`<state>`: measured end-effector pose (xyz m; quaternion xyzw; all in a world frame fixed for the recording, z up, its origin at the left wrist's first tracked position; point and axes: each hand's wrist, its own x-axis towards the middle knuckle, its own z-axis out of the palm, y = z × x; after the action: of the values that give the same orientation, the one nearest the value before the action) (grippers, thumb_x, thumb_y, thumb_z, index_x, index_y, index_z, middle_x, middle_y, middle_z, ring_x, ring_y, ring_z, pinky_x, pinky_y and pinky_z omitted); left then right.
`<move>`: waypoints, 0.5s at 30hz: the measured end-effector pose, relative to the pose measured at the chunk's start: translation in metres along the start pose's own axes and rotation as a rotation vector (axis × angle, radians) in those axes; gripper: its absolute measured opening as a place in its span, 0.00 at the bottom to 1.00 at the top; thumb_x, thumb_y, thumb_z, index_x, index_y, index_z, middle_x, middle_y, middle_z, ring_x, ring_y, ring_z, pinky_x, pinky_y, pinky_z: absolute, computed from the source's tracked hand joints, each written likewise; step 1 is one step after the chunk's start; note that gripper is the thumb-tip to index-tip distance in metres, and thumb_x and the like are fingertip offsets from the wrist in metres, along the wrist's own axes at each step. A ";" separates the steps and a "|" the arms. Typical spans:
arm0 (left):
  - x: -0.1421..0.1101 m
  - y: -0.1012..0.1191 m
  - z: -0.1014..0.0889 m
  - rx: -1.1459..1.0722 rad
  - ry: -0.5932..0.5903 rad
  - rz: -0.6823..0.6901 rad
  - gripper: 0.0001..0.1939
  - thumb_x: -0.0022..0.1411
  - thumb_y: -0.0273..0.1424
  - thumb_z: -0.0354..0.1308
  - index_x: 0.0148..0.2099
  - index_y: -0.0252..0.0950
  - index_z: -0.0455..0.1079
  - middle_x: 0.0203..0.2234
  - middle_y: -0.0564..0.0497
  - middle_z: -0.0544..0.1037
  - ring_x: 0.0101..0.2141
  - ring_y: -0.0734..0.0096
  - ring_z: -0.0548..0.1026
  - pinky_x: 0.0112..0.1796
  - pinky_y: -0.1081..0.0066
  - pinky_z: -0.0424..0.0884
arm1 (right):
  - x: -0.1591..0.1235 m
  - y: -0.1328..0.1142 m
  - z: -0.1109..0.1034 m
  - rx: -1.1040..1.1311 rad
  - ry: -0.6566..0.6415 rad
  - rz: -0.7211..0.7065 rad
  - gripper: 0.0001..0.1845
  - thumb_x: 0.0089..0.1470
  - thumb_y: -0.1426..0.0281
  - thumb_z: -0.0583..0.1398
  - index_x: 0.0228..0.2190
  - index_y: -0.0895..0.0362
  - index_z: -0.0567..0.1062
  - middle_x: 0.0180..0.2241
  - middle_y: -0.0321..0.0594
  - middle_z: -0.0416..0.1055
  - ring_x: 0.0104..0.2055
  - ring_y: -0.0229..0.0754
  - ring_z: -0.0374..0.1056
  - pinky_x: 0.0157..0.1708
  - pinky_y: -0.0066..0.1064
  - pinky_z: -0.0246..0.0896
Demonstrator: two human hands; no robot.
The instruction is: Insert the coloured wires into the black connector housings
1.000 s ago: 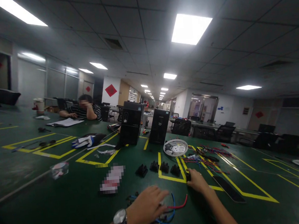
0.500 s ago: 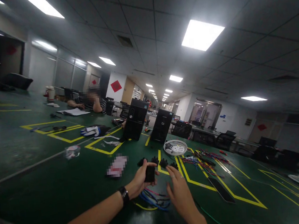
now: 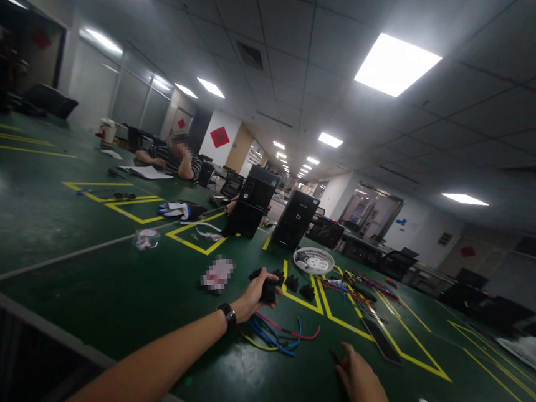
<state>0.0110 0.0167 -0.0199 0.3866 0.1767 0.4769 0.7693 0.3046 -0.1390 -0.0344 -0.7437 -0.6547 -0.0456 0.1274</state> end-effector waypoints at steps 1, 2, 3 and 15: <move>0.001 0.001 -0.001 -0.008 0.006 0.005 0.28 0.63 0.53 0.40 0.45 0.33 0.63 0.24 0.46 0.76 0.19 0.70 0.72 0.20 0.73 0.65 | 0.001 -0.001 0.000 0.009 0.005 -0.001 0.18 0.53 0.67 0.52 0.44 0.56 0.71 0.34 0.43 0.74 0.37 0.44 0.71 0.37 0.30 0.62; 0.002 0.001 -0.002 -0.022 0.013 0.011 0.28 0.63 0.53 0.41 0.45 0.33 0.63 0.24 0.46 0.76 0.19 0.70 0.72 0.20 0.73 0.65 | 0.001 -0.002 0.000 0.012 -0.004 0.000 0.15 0.53 0.67 0.52 0.41 0.56 0.72 0.34 0.43 0.74 0.36 0.45 0.71 0.36 0.31 0.62; 0.003 0.001 -0.003 -0.041 0.018 0.017 0.27 0.63 0.53 0.42 0.45 0.33 0.63 0.24 0.46 0.76 0.19 0.70 0.72 0.20 0.73 0.65 | 0.002 -0.004 -0.001 0.016 -0.012 -0.001 0.13 0.53 0.67 0.52 0.37 0.55 0.73 0.33 0.43 0.74 0.36 0.46 0.71 0.35 0.32 0.62; 0.000 0.003 0.006 -0.322 0.056 -0.011 0.17 0.62 0.37 0.46 0.49 0.32 0.62 0.28 0.44 0.77 0.26 0.65 0.76 0.31 0.67 0.69 | 0.040 -0.178 -0.026 0.503 0.095 -0.220 0.09 0.57 0.64 0.50 0.33 0.54 0.66 0.24 0.36 0.68 0.25 0.41 0.64 0.27 0.29 0.54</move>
<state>0.0132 0.0151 -0.0143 0.2438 0.1213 0.5054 0.8188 0.1371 -0.0870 0.0237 -0.6104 -0.7154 0.0697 0.3329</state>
